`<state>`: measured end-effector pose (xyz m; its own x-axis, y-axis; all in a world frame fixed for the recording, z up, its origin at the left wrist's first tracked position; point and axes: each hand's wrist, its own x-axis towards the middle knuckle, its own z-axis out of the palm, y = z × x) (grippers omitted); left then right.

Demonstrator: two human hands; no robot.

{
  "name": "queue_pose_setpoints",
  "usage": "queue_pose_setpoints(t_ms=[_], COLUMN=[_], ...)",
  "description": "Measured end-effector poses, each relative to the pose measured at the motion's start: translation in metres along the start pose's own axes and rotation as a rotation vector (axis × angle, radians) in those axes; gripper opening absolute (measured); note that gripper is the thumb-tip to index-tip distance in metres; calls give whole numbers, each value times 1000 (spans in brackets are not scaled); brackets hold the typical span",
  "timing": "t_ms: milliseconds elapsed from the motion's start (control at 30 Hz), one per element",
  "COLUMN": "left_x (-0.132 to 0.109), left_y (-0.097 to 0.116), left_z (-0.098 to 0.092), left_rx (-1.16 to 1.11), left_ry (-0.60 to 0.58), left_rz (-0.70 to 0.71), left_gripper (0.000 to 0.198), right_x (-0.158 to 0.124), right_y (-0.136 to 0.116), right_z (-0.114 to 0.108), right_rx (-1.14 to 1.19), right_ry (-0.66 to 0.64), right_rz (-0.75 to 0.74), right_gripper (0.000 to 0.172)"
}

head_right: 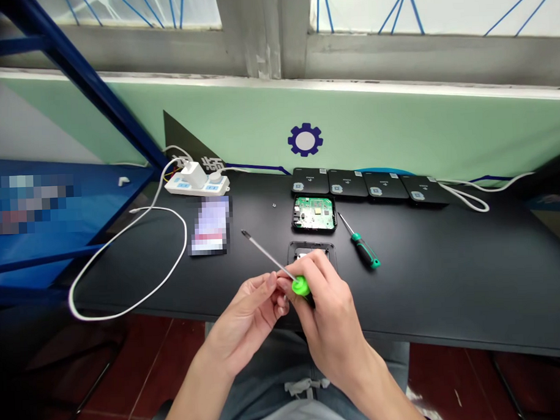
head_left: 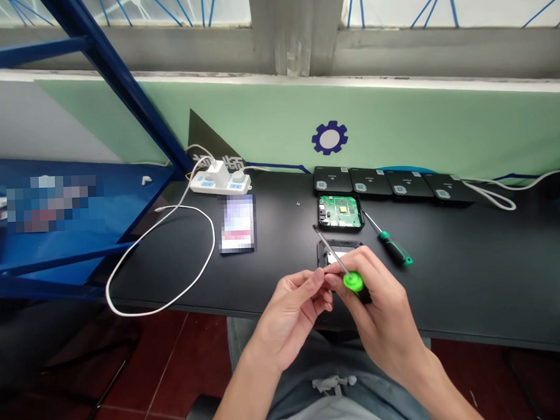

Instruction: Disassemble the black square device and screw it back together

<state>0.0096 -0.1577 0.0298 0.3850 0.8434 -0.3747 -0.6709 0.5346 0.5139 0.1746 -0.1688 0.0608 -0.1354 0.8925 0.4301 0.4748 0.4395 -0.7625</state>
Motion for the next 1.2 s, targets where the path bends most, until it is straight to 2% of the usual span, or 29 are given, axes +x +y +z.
queue_pose_setpoints(t_ms=[100, 200, 333, 600, 767, 933, 1100, 1200], left_x=[3, 4, 4, 3, 1, 5, 11, 10], left_y=[4, 5, 6, 8, 8, 7, 16, 22], left_z=[-1, -1, 0, 1, 7, 6, -5, -10], left_rx=[17, 22, 38, 83, 175, 177, 42, 41], left_ry=[-21, -41, -50, -81, -79, 2, 120, 143], left_rz=[3, 13, 22, 96, 162, 266, 335, 339], left_gripper=[38, 37, 36, 34, 34, 33, 35, 34], right_x=[1, 1, -1, 0, 3, -5, -31, -44], right_y=[2, 3, 2, -3, -4, -6, -3, 0], right_z=[0, -1, -1, 1, 4, -5, -25, -34], right_rx=[41, 118, 282, 610, 728, 580, 309, 151], right_ry=[18, -5, -52, -32, -32, -29, -124, -173], right_rz=[6, 88, 235, 483, 566, 558, 377, 264], right_gripper=[13, 10, 23, 29, 36, 38, 26, 27])
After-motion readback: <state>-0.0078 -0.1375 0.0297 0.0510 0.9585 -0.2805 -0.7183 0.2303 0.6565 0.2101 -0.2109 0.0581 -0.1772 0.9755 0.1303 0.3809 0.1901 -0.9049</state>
